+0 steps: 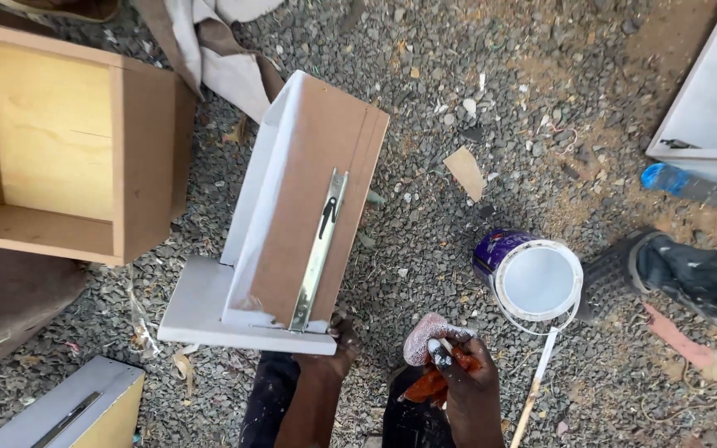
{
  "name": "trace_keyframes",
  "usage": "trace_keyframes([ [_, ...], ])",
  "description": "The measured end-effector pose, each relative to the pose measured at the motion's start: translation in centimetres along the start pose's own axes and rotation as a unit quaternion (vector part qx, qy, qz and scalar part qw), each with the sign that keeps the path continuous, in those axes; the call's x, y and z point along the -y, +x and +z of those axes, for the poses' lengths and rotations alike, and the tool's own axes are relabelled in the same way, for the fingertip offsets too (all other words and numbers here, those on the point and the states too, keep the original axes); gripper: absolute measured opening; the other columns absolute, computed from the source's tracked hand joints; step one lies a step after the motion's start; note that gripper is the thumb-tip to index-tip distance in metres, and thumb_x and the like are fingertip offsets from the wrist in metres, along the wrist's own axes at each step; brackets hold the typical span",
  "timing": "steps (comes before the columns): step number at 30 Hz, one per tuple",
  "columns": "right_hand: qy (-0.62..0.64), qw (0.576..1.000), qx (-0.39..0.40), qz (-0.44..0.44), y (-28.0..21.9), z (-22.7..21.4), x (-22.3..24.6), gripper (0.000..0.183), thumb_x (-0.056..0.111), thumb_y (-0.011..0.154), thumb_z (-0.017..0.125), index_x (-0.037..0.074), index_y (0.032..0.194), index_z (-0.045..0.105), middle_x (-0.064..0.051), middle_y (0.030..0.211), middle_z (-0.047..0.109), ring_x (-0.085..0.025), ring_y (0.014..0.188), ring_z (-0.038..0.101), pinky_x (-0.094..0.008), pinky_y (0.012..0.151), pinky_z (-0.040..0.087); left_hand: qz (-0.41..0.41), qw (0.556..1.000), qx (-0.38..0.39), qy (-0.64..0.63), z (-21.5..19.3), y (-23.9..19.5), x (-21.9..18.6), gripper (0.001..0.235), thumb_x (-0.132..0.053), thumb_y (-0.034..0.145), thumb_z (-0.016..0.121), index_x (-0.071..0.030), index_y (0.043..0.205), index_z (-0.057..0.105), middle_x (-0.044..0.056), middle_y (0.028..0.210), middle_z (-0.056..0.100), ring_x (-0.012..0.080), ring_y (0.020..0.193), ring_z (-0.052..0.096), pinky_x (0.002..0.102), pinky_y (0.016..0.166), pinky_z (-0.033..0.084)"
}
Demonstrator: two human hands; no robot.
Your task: Applying white paint to wooden drawer components using a rag in an outdoor workshop environment.
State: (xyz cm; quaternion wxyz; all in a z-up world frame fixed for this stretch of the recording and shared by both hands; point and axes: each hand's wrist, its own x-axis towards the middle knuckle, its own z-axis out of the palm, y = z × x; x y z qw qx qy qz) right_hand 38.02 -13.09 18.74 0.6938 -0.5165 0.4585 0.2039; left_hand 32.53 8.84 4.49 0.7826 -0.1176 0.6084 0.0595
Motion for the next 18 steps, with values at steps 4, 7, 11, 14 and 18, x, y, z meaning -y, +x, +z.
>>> trace_keyframes([
  [4,-0.009,1.000,0.016,-0.003,-3.0,1.8,4.2,0.050,-0.003,0.080,0.072,-0.009,0.128,0.060,-0.023,0.105,0.068,-0.030,0.086,0.065,-0.042,0.074,0.053,0.022,0.993,-0.120,-0.004,8.5,-4.0,-0.1,0.062,-0.075,0.098,0.035,-0.015,0.092,0.047,0.004,0.060,0.051,0.0149,0.043,0.042,0.027,0.041,0.033],
  [7,-0.047,0.999,0.000,0.001,-5.0,3.0,6.7,0.050,0.005,0.084,0.072,-0.006,0.131,0.059,-0.021,0.105,0.068,-0.028,0.084,0.065,-0.038,0.073,0.053,0.037,0.987,-0.159,-0.013,10.8,-7.1,0.3,0.050,-0.062,0.097,0.051,-0.012,0.098,0.056,0.000,0.066,0.050,0.0112,0.047,0.047,0.024,0.041,0.046],
  [11,-0.038,0.999,0.032,-0.014,-4.6,3.3,6.4,0.051,-0.009,0.081,0.068,-0.008,0.130,0.058,-0.022,0.110,0.066,-0.027,0.085,0.062,-0.038,0.075,0.051,0.020,0.984,-0.176,0.008,8.9,-10.6,1.2,0.050,-0.059,0.095,0.062,-0.009,0.101,0.057,-0.002,0.066,0.050,0.0076,0.044,0.046,0.019,0.036,0.044],
  [14,-0.066,0.997,0.049,-0.015,-4.9,6.0,7.3,0.046,-0.002,0.085,0.068,-0.004,0.129,0.055,-0.020,0.115,0.065,-0.027,0.088,0.062,-0.039,0.074,0.053,-0.013,0.980,-0.165,0.110,3.1,-7.9,0.4,0.043,-0.044,0.104,0.041,-0.007,0.087,0.056,0.005,0.062,0.048,0.0146,0.044,0.036,0.027,0.039,0.024],
  [18,-0.146,0.987,0.057,-0.023,-3.6,9.7,7.5,0.041,0.001,0.084,0.072,0.001,0.121,0.054,-0.018,0.109,0.069,-0.025,0.085,0.067,-0.035,0.071,0.054,-0.141,0.976,-0.159,0.041,-2.3,-6.1,-0.8,0.055,-0.064,0.095,0.048,-0.011,0.100,0.058,0.006,0.067,0.055,0.0125,0.046,0.047,0.023,0.039,0.025],
])
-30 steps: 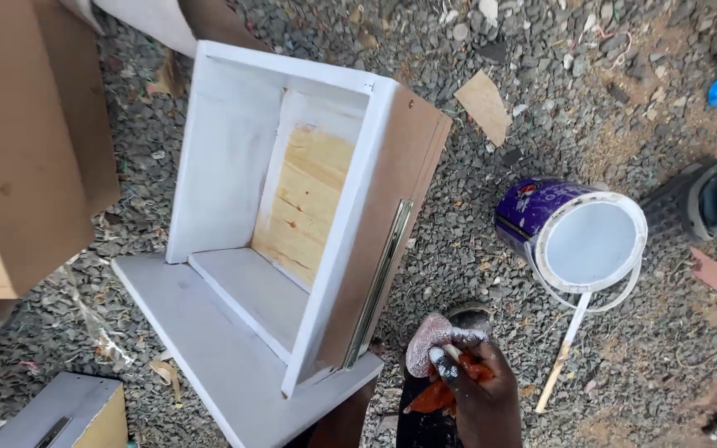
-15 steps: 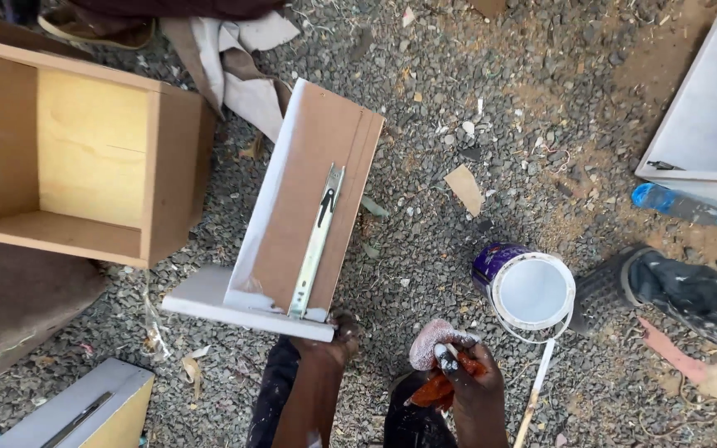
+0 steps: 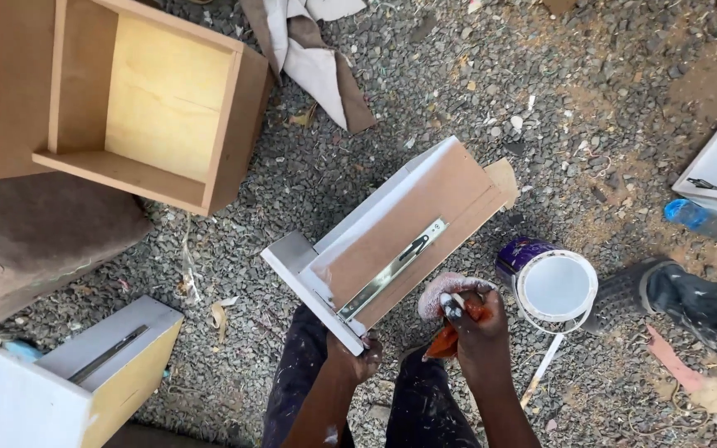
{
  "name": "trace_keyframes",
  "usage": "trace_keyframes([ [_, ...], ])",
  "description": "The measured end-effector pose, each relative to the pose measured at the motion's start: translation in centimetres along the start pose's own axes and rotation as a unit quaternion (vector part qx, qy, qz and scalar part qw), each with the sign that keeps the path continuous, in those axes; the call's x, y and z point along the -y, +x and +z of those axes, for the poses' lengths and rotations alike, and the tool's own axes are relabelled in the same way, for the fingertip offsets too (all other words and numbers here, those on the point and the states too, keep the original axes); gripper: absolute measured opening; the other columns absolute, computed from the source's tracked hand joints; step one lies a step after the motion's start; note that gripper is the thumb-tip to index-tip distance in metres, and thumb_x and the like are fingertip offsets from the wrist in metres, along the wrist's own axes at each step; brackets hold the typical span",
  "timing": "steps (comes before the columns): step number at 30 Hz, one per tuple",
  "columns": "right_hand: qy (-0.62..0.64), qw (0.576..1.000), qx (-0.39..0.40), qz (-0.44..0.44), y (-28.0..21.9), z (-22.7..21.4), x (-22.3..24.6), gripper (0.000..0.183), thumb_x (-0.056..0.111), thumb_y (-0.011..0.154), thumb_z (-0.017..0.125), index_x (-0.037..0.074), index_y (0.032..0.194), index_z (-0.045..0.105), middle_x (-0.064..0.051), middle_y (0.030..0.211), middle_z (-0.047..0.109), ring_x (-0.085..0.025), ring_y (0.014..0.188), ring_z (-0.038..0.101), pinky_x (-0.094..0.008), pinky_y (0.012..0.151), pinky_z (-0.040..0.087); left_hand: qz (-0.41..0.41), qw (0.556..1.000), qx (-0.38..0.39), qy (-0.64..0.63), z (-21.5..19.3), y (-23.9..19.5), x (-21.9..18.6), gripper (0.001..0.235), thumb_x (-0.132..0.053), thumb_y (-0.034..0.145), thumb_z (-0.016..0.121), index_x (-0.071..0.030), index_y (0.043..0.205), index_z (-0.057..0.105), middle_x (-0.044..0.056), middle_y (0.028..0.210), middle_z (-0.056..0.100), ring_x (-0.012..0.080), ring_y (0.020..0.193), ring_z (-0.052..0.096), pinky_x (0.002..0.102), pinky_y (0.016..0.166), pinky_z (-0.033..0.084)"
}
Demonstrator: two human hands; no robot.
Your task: Applying white paint to wooden drawer components using a rag in an outdoor workshop environment.
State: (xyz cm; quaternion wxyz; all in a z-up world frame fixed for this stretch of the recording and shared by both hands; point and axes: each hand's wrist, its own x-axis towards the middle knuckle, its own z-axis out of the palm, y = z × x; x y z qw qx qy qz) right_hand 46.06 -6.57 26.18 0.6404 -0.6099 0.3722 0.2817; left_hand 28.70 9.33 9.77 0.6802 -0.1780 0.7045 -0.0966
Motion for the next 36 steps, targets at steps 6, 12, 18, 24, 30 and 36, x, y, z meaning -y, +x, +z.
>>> trace_keyframes([
  [6,-0.327,0.942,0.069,-0.033,0.2,8.3,4.1,0.031,0.005,0.084,0.069,-0.001,0.115,0.067,-0.014,0.089,0.070,-0.020,0.060,0.061,-0.034,0.055,0.049,0.031,0.989,-0.091,0.117,-0.6,-0.4,0.0,0.061,-0.072,0.097,0.045,-0.013,0.100,0.061,0.005,0.073,0.061,0.0180,0.048,0.051,0.029,0.038,0.026],
  [12,-0.538,0.811,0.074,-0.217,5.0,13.0,2.0,0.024,0.027,0.089,0.069,0.005,0.100,0.071,-0.011,0.088,0.071,-0.024,0.070,0.062,-0.038,0.066,0.051,0.191,0.942,-0.115,0.253,5.6,-8.3,-1.0,0.075,-0.062,0.095,0.040,-0.006,0.143,0.056,0.020,0.136,0.063,0.0342,0.112,0.060,0.046,0.090,0.050],
  [18,-0.590,0.686,0.201,-0.376,-0.6,13.4,-5.1,0.024,0.014,0.081,0.071,0.002,0.102,0.068,-0.012,0.098,0.071,-0.033,0.084,0.066,-0.044,0.074,0.053,0.272,0.956,-0.065,0.084,7.8,-11.3,-1.0,0.079,-0.063,0.101,0.024,-0.006,0.148,0.051,0.016,0.147,0.058,0.0299,0.124,0.058,0.040,0.108,0.042],
  [24,-0.656,0.619,0.140,-0.409,2.4,11.6,-2.9,0.028,0.015,0.082,0.071,0.004,0.108,0.073,-0.011,0.110,0.073,-0.029,0.094,0.068,-0.042,0.079,0.055,0.456,0.863,0.001,0.215,6.6,-9.8,-2.1,0.089,-0.067,0.093,0.028,0.003,0.144,0.045,0.022,0.146,0.054,0.0336,0.130,0.055,0.045,0.110,0.042],
  [30,-0.594,0.737,0.067,-0.315,1.6,11.2,-2.0,0.021,0.015,0.083,0.070,-0.001,0.097,0.068,-0.019,0.089,0.066,-0.039,0.078,0.065,-0.047,0.066,0.053,0.571,0.703,-0.012,0.424,9.6,-19.2,-7.0,0.059,-0.052,0.095,0.049,-0.004,0.122,0.072,0.015,0.136,0.064,0.0296,0.133,0.054,0.044,0.114,0.038],
  [36,-0.568,0.775,0.049,-0.274,-0.9,12.8,-4.0,0.023,0.020,0.082,0.072,0.002,0.097,0.072,-0.019,0.084,0.070,-0.043,0.082,0.073,-0.051,0.066,0.059,0.533,0.703,-0.001,0.471,10.5,-20.5,-9.0,0.023,-0.028,0.087,0.082,-0.006,0.094,0.083,0.014,0.109,0.077,0.0297,0.118,0.066,0.046,0.107,0.045],
])
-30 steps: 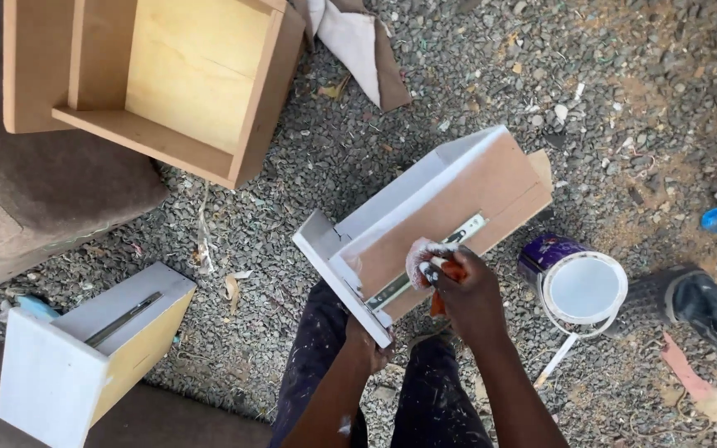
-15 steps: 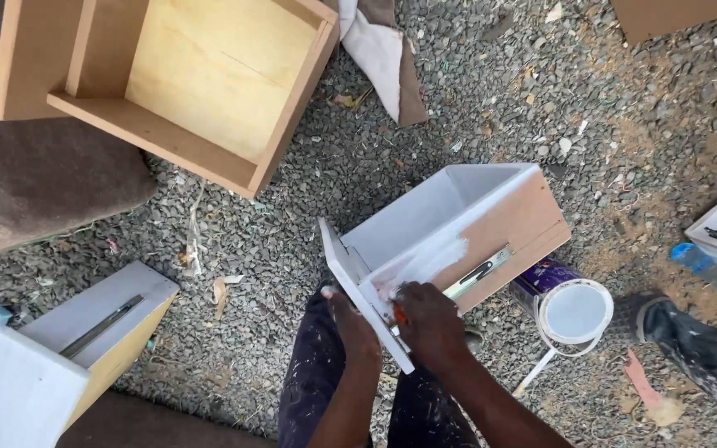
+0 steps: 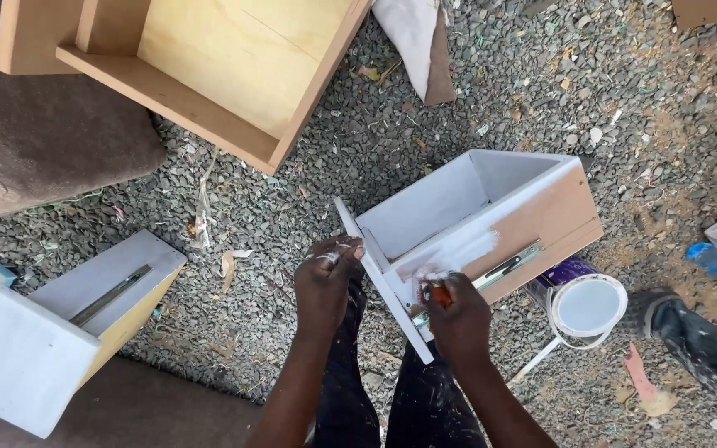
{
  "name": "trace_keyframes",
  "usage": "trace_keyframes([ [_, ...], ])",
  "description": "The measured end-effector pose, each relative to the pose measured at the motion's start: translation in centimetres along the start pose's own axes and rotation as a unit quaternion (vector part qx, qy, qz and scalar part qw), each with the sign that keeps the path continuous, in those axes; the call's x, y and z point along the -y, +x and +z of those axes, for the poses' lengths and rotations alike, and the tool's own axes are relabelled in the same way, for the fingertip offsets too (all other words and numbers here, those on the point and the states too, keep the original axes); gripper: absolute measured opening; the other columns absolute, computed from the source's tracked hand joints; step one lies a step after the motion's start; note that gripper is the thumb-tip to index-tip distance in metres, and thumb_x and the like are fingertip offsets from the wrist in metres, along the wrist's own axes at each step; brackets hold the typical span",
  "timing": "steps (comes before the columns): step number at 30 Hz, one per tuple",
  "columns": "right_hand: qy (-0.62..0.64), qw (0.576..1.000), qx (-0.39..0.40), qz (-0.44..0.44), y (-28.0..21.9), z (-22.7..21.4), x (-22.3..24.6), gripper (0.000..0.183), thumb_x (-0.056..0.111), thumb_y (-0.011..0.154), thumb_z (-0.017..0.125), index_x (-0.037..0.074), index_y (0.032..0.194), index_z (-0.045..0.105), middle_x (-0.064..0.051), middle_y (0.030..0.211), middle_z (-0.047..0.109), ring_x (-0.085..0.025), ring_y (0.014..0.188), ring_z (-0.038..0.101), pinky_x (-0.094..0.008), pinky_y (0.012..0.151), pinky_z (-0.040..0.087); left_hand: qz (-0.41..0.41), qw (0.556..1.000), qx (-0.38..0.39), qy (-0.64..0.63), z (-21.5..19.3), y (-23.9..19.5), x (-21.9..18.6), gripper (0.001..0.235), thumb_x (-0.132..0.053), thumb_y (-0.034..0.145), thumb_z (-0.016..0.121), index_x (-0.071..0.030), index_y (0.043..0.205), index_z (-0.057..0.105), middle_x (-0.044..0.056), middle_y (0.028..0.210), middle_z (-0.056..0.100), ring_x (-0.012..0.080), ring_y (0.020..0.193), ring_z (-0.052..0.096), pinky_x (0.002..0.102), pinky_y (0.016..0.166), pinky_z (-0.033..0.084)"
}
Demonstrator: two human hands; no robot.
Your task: Applying white paint to wooden drawer components using a rag in an outdoor workshop environment.
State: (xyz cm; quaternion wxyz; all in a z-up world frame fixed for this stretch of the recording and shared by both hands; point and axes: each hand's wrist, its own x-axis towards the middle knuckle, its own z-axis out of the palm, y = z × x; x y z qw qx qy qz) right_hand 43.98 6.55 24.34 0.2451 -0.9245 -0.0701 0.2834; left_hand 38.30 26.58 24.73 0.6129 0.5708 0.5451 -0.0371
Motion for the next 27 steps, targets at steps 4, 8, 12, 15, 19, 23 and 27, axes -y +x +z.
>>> trace_keyframes([
  [4,-0.102,0.978,-0.051,-0.175,0.7,4.0,0.1,0.011,0.020,0.092,0.071,0.010,0.091,0.071,-0.009,0.078,0.067,-0.032,0.075,0.072,-0.040,0.062,0.060,-0.025,0.996,-0.009,0.086,0.1,-0.9,-3.1,0.040,-0.037,0.096,0.073,-0.005,0.119,0.075,0.025,0.108,0.077,0.0424,0.118,0.067,0.055,0.110,0.044],
  [8,-0.069,0.984,-0.060,-0.150,0.8,3.7,2.9,0.007,0.016,0.089,0.064,0.010,0.086,0.062,-0.011,0.081,0.060,-0.038,0.080,0.067,-0.051,0.061,0.057,0.037,0.997,-0.012,0.062,0.5,-0.6,-2.1,0.037,-0.035,0.096,0.072,-0.004,0.114,0.079,0.022,0.112,0.077,0.0423,0.122,0.066,0.053,0.110,0.044],
  [12,-0.225,0.961,-0.024,-0.161,5.6,0.8,-3.7,0.013,0.017,0.087,0.067,0.011,0.098,0.073,-0.010,0.098,0.067,-0.033,0.092,0.069,-0.046,0.073,0.060,0.098,0.982,-0.053,0.155,0.8,-1.4,-1.7,0.032,-0.029,0.098,0.071,0.001,0.101,0.080,0.020,0.100,0.080,0.0389,0.116,0.069,0.049,0.115,0.039],
  [15,-0.243,0.962,-0.081,-0.096,17.4,-5.7,-10.3,0.015,0.014,0.093,0.063,0.007,0.100,0.074,-0.018,0.095,0.067,-0.045,0.092,0.068,-0.059,0.077,0.056,0.049,0.989,-0.090,0.107,1.6,-0.6,-2.5,0.030,-0.029,0.095,0.074,-0.001,0.102,0.080,0.018,0.104,0.079,0.0374,0.113,0.070,0.051,0.112,0.041],
  [19,-0.090,0.993,-0.075,0.003,16.0,-5.1,-10.7,0.033,0.033,0.098,0.057,0.001,0.103,0.066,-0.029,0.093,0.069,-0.057,0.091,0.067,-0.069,0.080,0.052,-0.010,0.992,-0.105,0.071,2.2,-1.4,-2.3,0.021,-0.023,0.091,0.077,-0.004,0.098,0.081,0.011,0.105,0.079,0.0331,0.105,0.073,0.045,0.100,0.048],
  [23,-0.162,0.966,0.116,-0.168,2.1,4.9,-1.7,0.032,0.032,0.100,0.047,0.009,0.111,0.066,-0.016,0.097,0.068,-0.041,0.090,0.071,-0.054,0.069,0.059,-0.031,0.989,-0.095,0.108,1.5,-1.3,-1.1,0.020,-0.028,0.090,0.077,-0.012,0.101,0.083,0.008,0.111,0.077,0.0318,0.115,0.070,0.044,0.103,0.050],
  [27,-0.250,0.943,-0.070,-0.206,12.7,-1.1,-10.0,0.020,0.022,0.100,0.056,0.008,0.103,0.071,-0.013,0.102,0.068,-0.032,0.091,0.065,-0.046,0.076,0.054,0.002,0.983,-0.092,0.158,1.3,-1.2,-3.1,0.023,-0.025,0.094,0.071,-0.005,0.101,0.081,0.010,0.100,0.078,0.0275,0.092,0.069,0.041,0.087,0.050],
])
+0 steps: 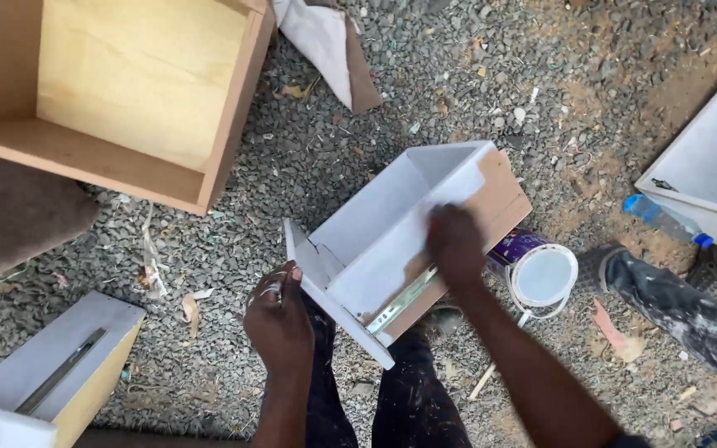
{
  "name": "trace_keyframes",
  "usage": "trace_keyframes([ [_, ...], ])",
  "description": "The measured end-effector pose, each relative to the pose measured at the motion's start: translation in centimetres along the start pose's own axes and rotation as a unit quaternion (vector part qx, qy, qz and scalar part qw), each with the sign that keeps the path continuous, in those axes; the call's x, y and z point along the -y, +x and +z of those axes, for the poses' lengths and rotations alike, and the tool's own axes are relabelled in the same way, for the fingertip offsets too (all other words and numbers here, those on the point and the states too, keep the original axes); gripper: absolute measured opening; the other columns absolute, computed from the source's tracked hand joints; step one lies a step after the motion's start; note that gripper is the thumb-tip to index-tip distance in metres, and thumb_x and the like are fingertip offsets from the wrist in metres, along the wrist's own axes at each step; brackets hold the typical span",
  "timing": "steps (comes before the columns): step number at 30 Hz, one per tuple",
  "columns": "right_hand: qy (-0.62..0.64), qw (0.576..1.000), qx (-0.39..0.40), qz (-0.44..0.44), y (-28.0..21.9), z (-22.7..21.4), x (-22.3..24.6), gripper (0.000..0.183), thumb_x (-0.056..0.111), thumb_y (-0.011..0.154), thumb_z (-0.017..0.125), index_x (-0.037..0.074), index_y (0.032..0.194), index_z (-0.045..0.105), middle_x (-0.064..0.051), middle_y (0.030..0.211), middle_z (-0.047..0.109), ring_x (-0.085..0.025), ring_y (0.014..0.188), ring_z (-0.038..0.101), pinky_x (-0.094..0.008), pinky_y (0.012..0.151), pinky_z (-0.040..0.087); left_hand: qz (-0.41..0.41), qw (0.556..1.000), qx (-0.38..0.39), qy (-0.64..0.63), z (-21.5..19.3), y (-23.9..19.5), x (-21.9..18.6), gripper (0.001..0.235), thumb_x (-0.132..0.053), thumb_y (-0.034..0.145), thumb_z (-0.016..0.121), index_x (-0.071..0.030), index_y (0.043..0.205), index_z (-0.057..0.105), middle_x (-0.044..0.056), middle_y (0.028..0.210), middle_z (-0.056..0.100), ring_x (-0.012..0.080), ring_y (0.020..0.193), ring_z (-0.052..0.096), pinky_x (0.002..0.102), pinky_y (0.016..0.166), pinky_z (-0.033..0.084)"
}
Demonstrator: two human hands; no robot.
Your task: Applying white paint to wooden drawer components using a rag in an outdoor workshop environment.
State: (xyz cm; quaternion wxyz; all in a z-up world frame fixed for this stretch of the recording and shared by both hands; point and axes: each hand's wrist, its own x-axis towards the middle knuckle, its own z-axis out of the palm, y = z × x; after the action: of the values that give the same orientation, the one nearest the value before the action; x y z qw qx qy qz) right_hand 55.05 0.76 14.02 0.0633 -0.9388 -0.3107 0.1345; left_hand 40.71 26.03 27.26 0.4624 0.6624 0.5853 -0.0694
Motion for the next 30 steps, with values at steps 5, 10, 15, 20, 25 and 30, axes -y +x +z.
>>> trace_keyframes([
  [5,0.016,0.960,-0.044,0.275,8.4,-3.5,-15.5,0.017,0.020,0.103,0.070,0.009,0.094,0.062,-0.010,0.081,0.066,-0.027,0.066,0.058,-0.045,0.064,0.049,0.019,1.000,-0.006,0.010,-0.3,-0.4,0.2,0.023,-0.023,0.095,0.071,-0.003,0.102,0.080,0.010,0.093,0.080,0.0195,0.068,0.069,0.033,0.064,0.054],
  [10,0.321,0.907,0.132,0.240,-3.4,0.7,8.1,0.020,0.017,0.093,0.054,0.015,0.109,0.064,-0.002,0.091,0.069,-0.020,0.070,0.064,-0.039,0.067,0.051,-0.005,1.000,-0.006,-0.010,0.0,-0.2,0.6,0.033,-0.026,0.095,0.070,0.006,0.089,0.077,0.014,0.118,0.075,0.0221,0.082,0.070,0.034,0.070,0.055],
  [15,0.175,0.984,0.030,0.014,-1.1,-0.9,3.8,0.011,0.007,0.079,0.064,0.007,0.090,0.065,-0.010,0.094,0.063,-0.028,0.080,0.057,-0.044,0.073,0.047,-0.024,0.999,0.013,0.030,-0.7,-0.3,0.2,0.037,-0.027,0.096,0.071,0.007,0.081,0.075,0.012,0.114,0.075,0.0211,0.075,0.068,0.035,0.064,0.051],
  [20,0.034,0.934,-0.024,0.355,8.1,-2.3,-22.4,0.013,0.018,0.093,0.064,0.010,0.092,0.074,-0.014,0.083,0.073,-0.031,0.067,0.067,-0.047,0.063,0.056,-0.005,1.000,0.021,0.011,-0.7,-1.0,0.5,0.031,-0.029,0.094,0.071,0.000,0.095,0.080,0.013,0.118,0.074,0.0232,0.087,0.072,0.034,0.076,0.057],
  [25,0.073,0.909,0.191,0.363,0.9,-1.5,-3.4,0.063,0.018,0.055,0.092,0.004,0.108,0.061,-0.009,0.084,0.066,-0.030,0.060,0.064,-0.041,0.056,0.058,-0.022,1.000,0.005,-0.011,-0.6,-0.5,-1.3,0.022,-0.020,0.095,0.068,-0.001,0.099,0.079,0.010,0.108,0.079,0.0203,0.086,0.073,0.032,0.081,0.056],
  [30,0.240,0.911,0.128,0.311,-6.7,-4.8,18.1,0.019,0.022,0.088,0.065,0.010,0.100,0.057,-0.010,0.083,0.067,-0.031,0.066,0.065,-0.045,0.063,0.053,0.022,0.998,0.008,-0.064,-0.8,-0.1,-0.2,0.028,-0.022,0.096,0.067,0.006,0.095,0.075,0.014,0.105,0.077,0.0220,0.086,0.072,0.032,0.080,0.056],
])
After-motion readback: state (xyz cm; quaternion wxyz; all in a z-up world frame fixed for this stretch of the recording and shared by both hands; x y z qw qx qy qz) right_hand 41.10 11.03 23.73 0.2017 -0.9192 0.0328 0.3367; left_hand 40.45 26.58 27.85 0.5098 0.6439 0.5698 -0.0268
